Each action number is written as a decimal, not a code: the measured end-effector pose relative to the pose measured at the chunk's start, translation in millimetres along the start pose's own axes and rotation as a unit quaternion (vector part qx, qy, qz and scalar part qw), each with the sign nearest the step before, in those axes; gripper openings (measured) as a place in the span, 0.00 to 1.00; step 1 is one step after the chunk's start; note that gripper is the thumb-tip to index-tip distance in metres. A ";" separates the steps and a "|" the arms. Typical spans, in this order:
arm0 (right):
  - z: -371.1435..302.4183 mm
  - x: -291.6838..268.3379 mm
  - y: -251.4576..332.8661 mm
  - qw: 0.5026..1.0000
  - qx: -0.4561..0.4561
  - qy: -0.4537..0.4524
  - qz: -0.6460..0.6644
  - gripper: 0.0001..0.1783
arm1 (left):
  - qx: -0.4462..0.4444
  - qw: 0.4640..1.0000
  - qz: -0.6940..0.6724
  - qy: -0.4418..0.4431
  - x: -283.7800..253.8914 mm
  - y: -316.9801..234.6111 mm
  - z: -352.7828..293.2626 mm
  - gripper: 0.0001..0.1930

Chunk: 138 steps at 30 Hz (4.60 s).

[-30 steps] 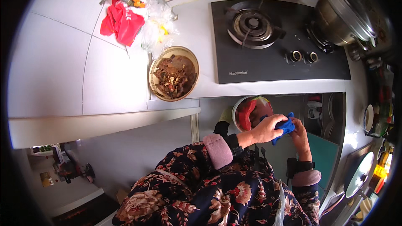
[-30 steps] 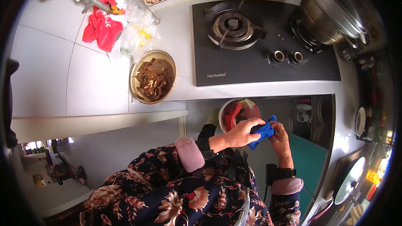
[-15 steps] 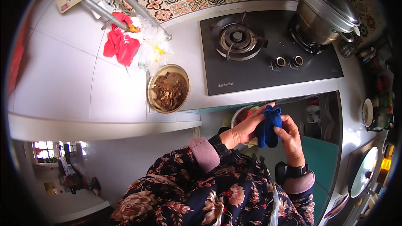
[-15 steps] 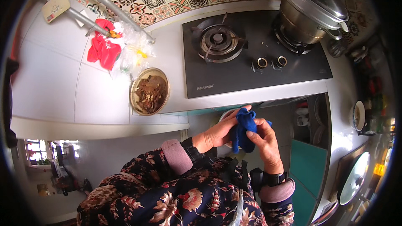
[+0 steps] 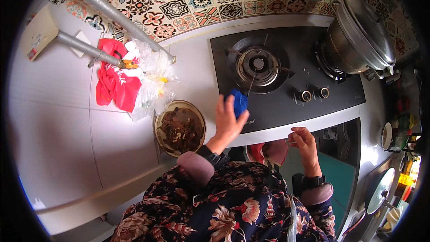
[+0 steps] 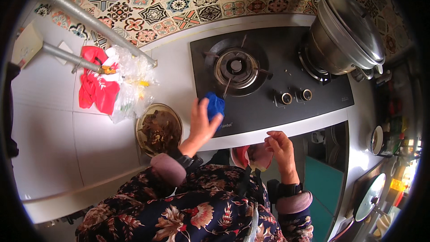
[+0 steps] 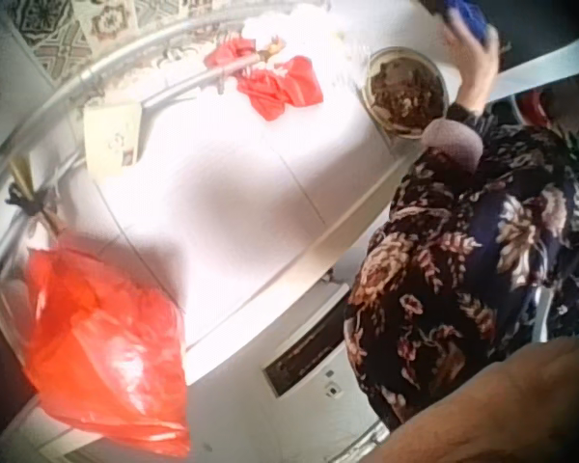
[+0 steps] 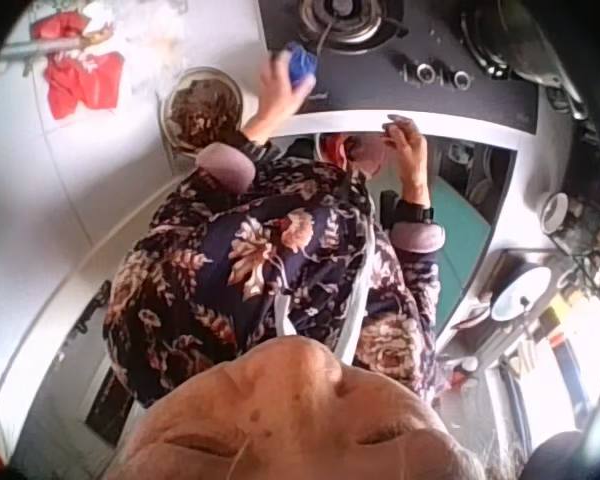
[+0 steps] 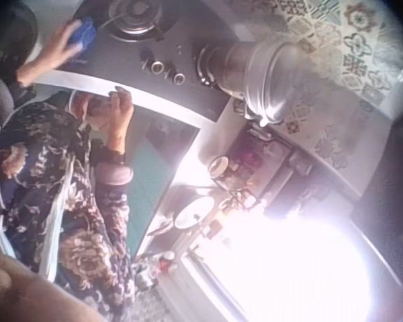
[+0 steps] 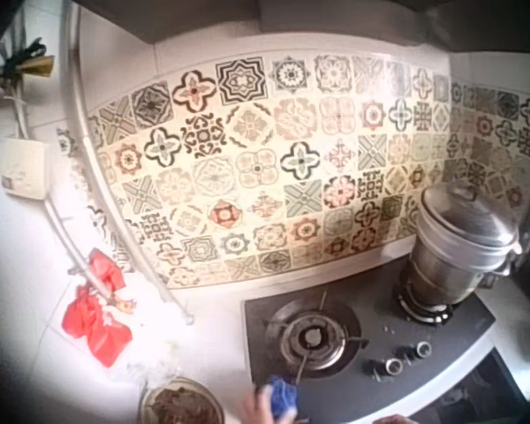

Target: The person rinses a blue cloth under running water, then wipes the countertop and stovetop with the damp cloth. They move a wok and a bowl to access the surface, wipe around the burners, and place the cloth into a bucket.

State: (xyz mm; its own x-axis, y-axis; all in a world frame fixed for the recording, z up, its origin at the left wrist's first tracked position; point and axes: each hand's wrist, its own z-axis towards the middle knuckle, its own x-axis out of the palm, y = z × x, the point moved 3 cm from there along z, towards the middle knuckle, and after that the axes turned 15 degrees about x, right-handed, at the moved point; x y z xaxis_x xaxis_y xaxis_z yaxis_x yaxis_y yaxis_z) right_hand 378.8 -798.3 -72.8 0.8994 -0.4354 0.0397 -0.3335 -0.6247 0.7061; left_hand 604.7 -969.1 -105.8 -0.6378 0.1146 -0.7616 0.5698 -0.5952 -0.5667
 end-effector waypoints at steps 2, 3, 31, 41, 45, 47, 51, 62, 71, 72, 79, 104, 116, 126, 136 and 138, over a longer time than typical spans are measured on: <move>19.9 -3.9 -4.7 0.999 0.031 -0.011 0.004 0.12 | 0.031 0.970 0.152 0.187 27.6 2.3 -4.9 0.39; 31.2 -0.6 -4.6 1.000 0.025 0.003 0.005 0.12 | 0.046 0.971 0.158 0.172 34.4 6.0 -2.4 0.38; 140.0 57.1 63.6 0.974 0.016 -0.039 0.224 0.13 | -0.047 0.972 0.142 0.180 36.8 117.5 138.1 0.34; -20.4 -34.0 58.3 0.960 -0.012 -0.197 0.201 0.10 | 0.135 0.990 0.023 0.045 25.3 110.3 246.2 0.25; -61.2 -42.7 17.5 0.937 0.002 -0.262 0.230 0.08 | 0.287 0.907 0.051 0.302 78.0 95.2 266.0 0.31; -76.3 -48.4 -3.3 0.927 0.027 -0.284 0.243 0.07 | 0.284 0.916 0.011 0.284 84.6 98.2 267.6 0.33; -96.8 -62.4 -37.3 0.916 0.050 -0.296 0.267 0.07 | 0.245 0.925 0.047 0.287 78.2 105.5 244.8 0.32; -112.7 -97.3 -75.9 0.912 0.026 -0.269 0.310 0.06 | 0.101 0.948 0.215 0.212 53.8 60.6 123.9 0.30; -120.5 -104.0 -98.1 0.918 0.012 -0.253 0.306 0.05 | 0.114 0.958 0.160 0.210 67.9 -1.8 70.2 0.29; -122.6 -103.5 -100.4 0.915 0.011 -0.257 0.310 0.05 | 0.129 0.955 0.145 0.226 71.7 -11.4 65.7 0.28; -133.2 -99.9 -107.1 0.917 0.002 -0.257 0.306 0.05 | 0.163 0.877 -0.236 0.385 81.1 -73.3 43.7 0.24; -132.7 -58.1 -80.7 0.855 0.050 -0.379 0.350 0.12 | 0.297 0.896 0.143 0.298 90.6 85.3 283.9 0.18; -121.3 -46.6 -69.6 0.842 0.032 -0.398 0.363 0.07 | 0.399 0.831 0.035 0.386 150.6 19.9 315.1 0.16; -135.2 -50.8 -89.2 0.829 -0.014 -0.401 0.390 0.09 | 0.530 0.719 0.130 0.430 177.9 -42.4 275.1 0.13; -158.1 -63.6 -136.3 0.797 -0.016 -0.417 0.435 0.11 | 0.561 0.722 0.169 0.367 177.7 -67.4 209.0 0.10; -158.4 -69.3 -142.9 0.799 -0.022 -0.406 0.443 0.11 | 0.570 0.717 0.193 0.351 175.4 -68.7 197.8 0.09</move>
State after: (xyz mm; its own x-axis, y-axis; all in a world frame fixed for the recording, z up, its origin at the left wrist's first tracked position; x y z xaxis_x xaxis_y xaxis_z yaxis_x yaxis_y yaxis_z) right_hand 408.9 -576.2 -64.4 -0.1700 -0.9823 0.0785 -0.7112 0.1774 0.6802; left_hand 351.2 -1065.5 -138.2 0.1001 -0.0994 -0.9900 -0.4169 -0.9076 0.0489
